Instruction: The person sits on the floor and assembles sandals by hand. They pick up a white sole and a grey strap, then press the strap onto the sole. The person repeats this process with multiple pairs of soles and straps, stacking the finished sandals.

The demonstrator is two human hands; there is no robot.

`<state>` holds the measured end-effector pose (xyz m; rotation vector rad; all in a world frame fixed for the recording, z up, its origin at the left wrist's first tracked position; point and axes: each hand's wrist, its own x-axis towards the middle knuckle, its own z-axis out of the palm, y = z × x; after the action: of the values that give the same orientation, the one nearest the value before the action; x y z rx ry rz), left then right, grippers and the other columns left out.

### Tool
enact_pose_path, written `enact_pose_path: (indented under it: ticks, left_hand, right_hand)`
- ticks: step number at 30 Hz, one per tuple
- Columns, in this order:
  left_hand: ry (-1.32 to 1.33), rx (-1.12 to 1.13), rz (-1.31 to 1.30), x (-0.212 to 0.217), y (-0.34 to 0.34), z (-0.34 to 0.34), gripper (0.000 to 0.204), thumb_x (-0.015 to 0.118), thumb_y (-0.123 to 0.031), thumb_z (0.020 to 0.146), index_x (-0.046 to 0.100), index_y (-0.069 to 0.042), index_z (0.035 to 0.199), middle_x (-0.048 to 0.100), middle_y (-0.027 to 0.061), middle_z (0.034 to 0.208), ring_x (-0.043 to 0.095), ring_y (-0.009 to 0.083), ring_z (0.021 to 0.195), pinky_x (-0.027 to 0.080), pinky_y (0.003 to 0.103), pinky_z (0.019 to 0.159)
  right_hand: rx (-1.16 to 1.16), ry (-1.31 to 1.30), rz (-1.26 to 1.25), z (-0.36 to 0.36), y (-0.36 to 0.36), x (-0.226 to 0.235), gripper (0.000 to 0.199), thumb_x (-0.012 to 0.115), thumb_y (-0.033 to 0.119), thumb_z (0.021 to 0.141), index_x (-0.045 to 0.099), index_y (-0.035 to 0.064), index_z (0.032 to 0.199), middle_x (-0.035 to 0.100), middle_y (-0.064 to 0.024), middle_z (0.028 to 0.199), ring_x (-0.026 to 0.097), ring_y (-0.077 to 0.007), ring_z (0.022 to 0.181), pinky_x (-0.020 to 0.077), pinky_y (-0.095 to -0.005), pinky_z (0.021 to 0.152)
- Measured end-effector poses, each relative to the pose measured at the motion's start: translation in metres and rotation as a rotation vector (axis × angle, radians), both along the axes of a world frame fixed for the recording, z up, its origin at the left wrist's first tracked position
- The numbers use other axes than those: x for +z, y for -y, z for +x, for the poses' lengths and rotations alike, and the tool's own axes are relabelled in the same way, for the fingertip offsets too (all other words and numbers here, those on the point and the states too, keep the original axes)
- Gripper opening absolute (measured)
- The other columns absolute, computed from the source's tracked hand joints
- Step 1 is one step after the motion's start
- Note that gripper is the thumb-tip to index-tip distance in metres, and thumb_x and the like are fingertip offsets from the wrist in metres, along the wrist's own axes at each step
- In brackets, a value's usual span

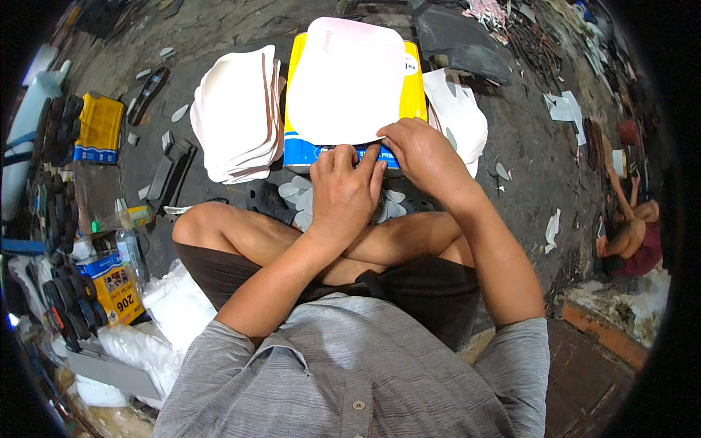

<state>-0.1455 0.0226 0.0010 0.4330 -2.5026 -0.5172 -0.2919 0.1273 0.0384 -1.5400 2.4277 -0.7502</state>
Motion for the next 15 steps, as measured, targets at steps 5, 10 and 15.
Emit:
enact_pose_path:
  ticks: [5, 10, 15]
  left_hand:
    - [0.015, -0.028, 0.035, 0.004, 0.001, 0.003, 0.021, 0.073, -0.023, 0.092, 0.076, -0.012, 0.11, 0.056, 0.0093, 0.094, 0.052, 0.0296, 0.093, 0.041, 0.044, 0.082]
    - [-0.027, -0.166, 0.087, 0.016, 0.028, 0.0, 0.02, 0.068, -0.013, 0.089, 0.076, -0.011, 0.108, 0.06, 0.0107, 0.1, 0.054, 0.0306, 0.094, 0.044, 0.044, 0.084]
    - [0.041, -0.346, 0.094, 0.021, 0.064, -0.016, 0.039, 0.065, -0.008, 0.085, 0.074, -0.017, 0.121, 0.064, 0.0101, 0.111, 0.056, 0.0324, 0.097, 0.048, 0.045, 0.085]
  right_hand:
    - [-0.011, -0.029, 0.056, 0.011, 0.001, 0.002, 0.019, 0.06, 0.007, 0.093, 0.071, -0.0013, 0.106, 0.069, -0.0197, 0.101, 0.066, -0.0387, 0.099, 0.0549, -0.0475, 0.088]
    - [-0.036, -0.141, 0.143, 0.027, -0.003, -0.001, 0.027, 0.056, 0.006, 0.092, 0.07, -0.0009, 0.114, 0.067, -0.0176, 0.105, 0.064, -0.0355, 0.105, 0.056, -0.0457, 0.089]
    - [-0.067, -0.114, 0.091, 0.031, -0.005, -0.005, 0.029, 0.055, 0.006, 0.091, 0.069, -0.0021, 0.114, 0.068, -0.0167, 0.107, 0.064, -0.0348, 0.106, 0.0557, -0.0453, 0.09]
